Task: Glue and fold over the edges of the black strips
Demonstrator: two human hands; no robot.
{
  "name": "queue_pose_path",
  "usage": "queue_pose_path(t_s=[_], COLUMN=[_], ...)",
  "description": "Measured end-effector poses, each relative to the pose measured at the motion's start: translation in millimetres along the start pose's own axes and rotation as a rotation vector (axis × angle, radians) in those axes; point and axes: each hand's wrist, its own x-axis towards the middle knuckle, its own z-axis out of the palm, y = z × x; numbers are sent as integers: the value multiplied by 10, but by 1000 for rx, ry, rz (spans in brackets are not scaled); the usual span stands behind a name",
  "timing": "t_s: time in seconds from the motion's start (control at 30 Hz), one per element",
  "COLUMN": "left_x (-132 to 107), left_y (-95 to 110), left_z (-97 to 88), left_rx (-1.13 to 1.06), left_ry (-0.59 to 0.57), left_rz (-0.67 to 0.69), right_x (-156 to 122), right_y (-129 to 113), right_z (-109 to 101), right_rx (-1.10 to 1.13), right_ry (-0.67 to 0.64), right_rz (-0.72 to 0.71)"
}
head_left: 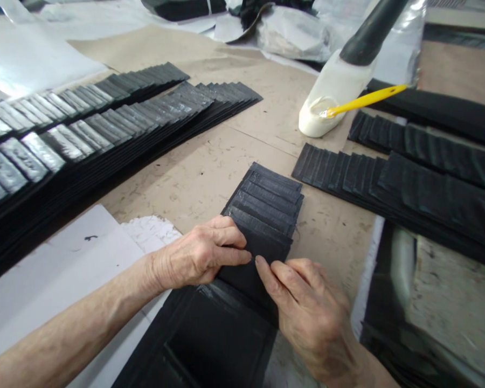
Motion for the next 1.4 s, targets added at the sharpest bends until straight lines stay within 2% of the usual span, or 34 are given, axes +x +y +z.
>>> queue_pose_path(t_s=[0.2, 0.5, 0.57, 0.77, 0.87, 0.97, 1.1, 1.2, 1.3, 1.4], left_x=[-16, -49, -51, -47, -47, -43, -31, -23, -18, -8], left_y=[16, 6, 10, 19, 13, 13, 26, 30, 23, 20], left_z=[15, 16, 11, -1, -5, -13, -16, 1, 13, 13], left_rx=[-13, -1, -2, 29, 40, 49, 54, 37, 46, 56], left_ry=[-2, -20, -23, -25, -35, -39, -43, -4, 9, 6], left_rz=[-21, -45, -39, -16, -4, 4, 17, 5, 34, 54], right_x=[-31, -269, -300, -325, -294, -278, -339, -379, -312, -136], right_y=[16, 178, 191, 169, 115, 52, 5, 8, 17, -17], right_z=[-5, -4, -40, -175, -176, -109, -15, -52, -154, -177], right_rx=[17, 40, 75, 267, 326, 356, 213, 204, 229, 245], right_ry=[6, 5, 23, 128, 126, 91, 87, 64, 132, 194], right_rz=[-34, -116, -68, 276, 356, 350, 239, 282, 384, 339])
